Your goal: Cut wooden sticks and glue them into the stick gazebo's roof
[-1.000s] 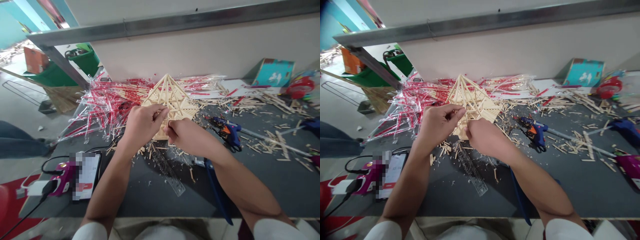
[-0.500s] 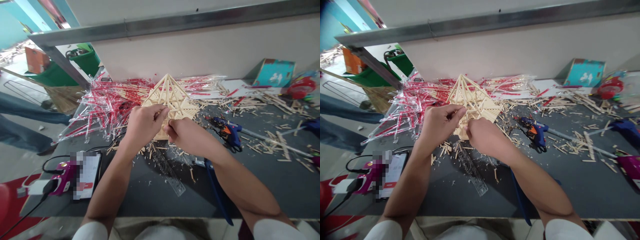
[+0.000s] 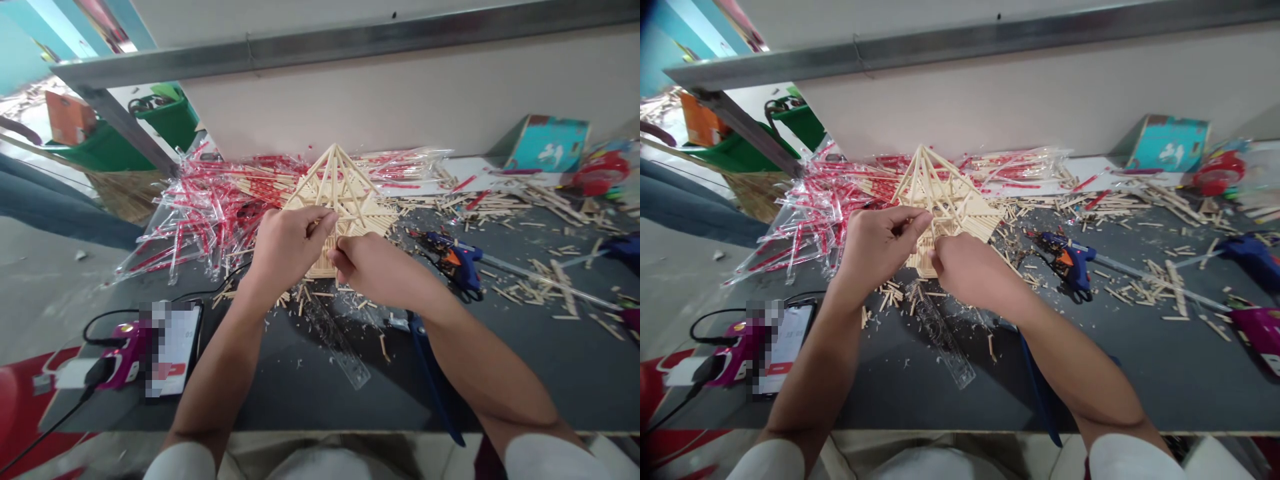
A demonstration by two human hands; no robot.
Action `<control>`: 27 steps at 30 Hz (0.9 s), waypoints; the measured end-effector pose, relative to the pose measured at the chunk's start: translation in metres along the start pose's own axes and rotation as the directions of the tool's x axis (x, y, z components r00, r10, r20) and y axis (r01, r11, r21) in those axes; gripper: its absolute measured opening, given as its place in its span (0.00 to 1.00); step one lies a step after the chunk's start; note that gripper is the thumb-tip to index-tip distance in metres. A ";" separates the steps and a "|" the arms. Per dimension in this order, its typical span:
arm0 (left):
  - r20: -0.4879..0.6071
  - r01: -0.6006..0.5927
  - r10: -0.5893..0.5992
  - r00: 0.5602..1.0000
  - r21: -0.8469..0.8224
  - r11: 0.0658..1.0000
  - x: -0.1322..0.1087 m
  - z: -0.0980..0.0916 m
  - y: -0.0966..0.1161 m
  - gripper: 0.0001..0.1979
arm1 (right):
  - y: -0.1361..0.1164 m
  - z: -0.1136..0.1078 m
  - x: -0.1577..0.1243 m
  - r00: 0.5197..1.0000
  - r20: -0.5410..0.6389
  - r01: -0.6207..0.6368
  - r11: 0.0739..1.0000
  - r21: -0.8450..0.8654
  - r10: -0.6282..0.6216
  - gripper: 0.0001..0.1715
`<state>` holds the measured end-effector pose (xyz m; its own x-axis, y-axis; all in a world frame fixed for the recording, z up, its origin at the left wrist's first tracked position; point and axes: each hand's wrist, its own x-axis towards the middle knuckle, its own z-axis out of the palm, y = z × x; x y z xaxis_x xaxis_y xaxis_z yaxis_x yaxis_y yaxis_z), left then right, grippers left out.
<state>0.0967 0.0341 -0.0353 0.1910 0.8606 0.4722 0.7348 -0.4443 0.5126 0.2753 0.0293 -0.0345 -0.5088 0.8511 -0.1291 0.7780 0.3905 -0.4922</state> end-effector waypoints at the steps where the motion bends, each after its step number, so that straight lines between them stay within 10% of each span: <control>1: 0.001 0.001 -0.001 1.000 -0.002 1.000 0.000 0.000 0.000 0.13 | 0.000 -0.001 0.000 1.000 0.004 0.000 1.000 0.000 0.000 0.20; 27: 0.004 0.010 -0.009 1.000 -0.025 1.000 0.001 0.000 0.000 0.14 | 0.000 -0.002 -0.001 1.000 -0.003 -0.004 1.000 0.006 0.004 0.18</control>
<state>0.0963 0.0350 -0.0348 0.1869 0.8658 0.4642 0.7200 -0.4422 0.5349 0.2760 0.0292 -0.0329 -0.5046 0.8537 -0.1284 0.7777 0.3849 -0.4971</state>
